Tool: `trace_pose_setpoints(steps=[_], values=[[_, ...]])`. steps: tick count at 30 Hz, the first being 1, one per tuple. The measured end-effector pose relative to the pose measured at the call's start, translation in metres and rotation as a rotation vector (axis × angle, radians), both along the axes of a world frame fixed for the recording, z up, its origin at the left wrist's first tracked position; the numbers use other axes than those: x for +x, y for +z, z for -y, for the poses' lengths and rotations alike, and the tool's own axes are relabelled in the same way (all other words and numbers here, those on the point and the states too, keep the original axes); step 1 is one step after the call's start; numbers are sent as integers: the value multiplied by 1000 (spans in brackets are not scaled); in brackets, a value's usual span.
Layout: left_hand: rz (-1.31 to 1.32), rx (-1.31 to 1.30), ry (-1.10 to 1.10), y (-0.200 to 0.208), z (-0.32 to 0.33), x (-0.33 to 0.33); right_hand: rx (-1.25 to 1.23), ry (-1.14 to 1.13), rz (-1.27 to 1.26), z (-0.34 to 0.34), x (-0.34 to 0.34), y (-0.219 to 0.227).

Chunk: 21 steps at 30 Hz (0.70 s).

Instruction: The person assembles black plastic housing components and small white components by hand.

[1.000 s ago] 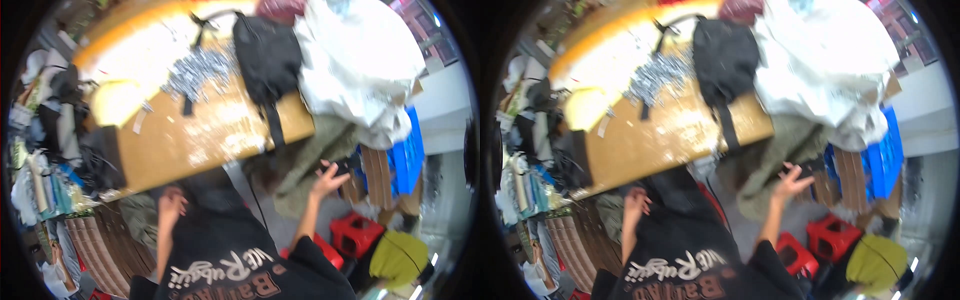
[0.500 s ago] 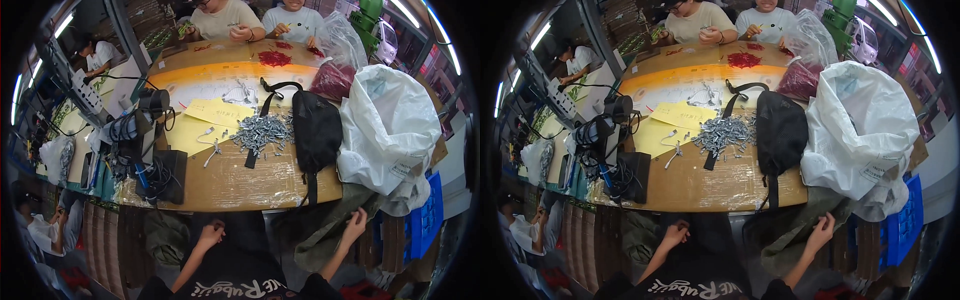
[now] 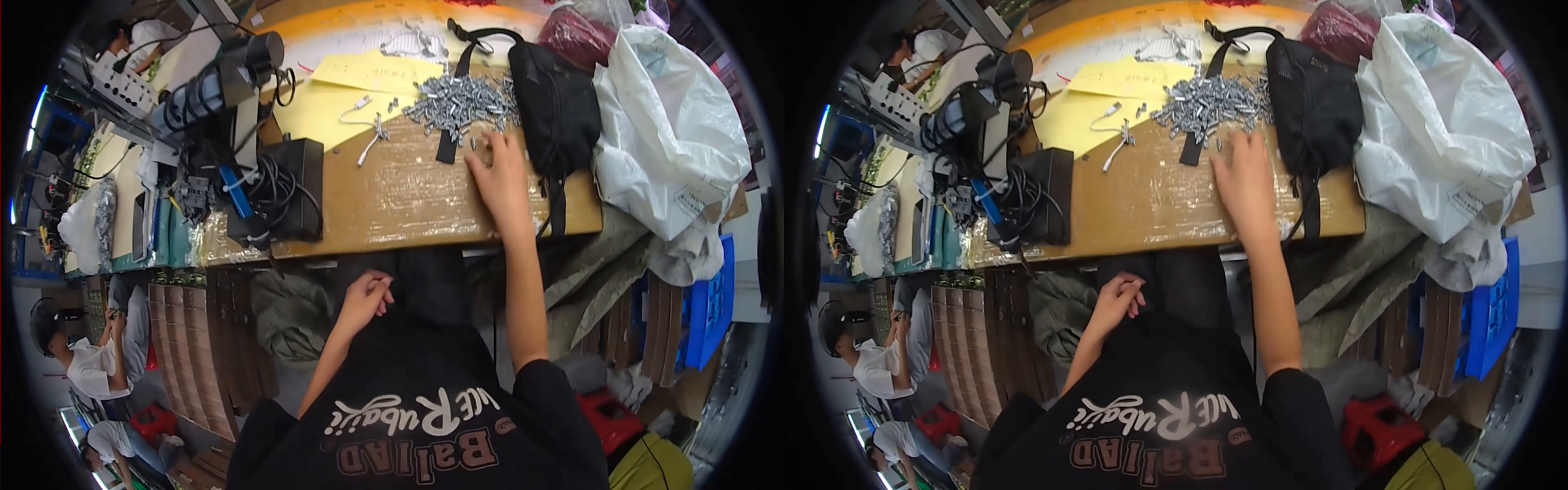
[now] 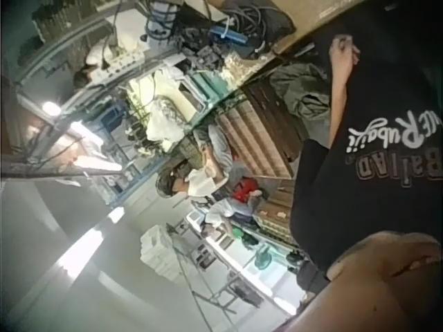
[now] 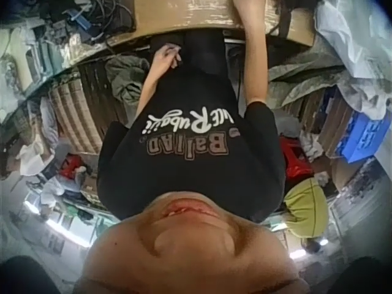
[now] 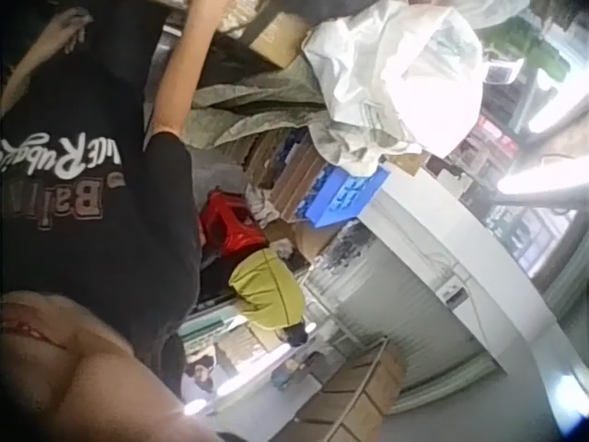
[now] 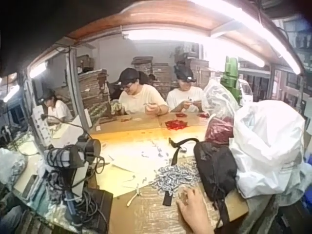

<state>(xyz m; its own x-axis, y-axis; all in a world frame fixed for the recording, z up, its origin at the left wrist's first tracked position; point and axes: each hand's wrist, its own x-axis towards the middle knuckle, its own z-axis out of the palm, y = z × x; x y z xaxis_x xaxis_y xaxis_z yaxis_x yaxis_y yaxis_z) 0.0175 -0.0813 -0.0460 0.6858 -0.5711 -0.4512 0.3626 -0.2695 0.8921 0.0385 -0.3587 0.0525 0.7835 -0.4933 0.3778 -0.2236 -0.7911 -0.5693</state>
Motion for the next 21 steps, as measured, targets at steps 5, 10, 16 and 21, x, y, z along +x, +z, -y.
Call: trace_pose_setpoints(steps=[5,10,16,21], values=[[17,-120,-219,66,10,-9,-30,-2,44,4,13,-4],[37,-275,-262,115,-26,-4,-142,-38,-14,-2,21,-5],[461,-512,-173,158,-146,53,-234,41,99,6,20,-7],[976,313,568,133,-165,153,-87,17,183,0,15,-16]])
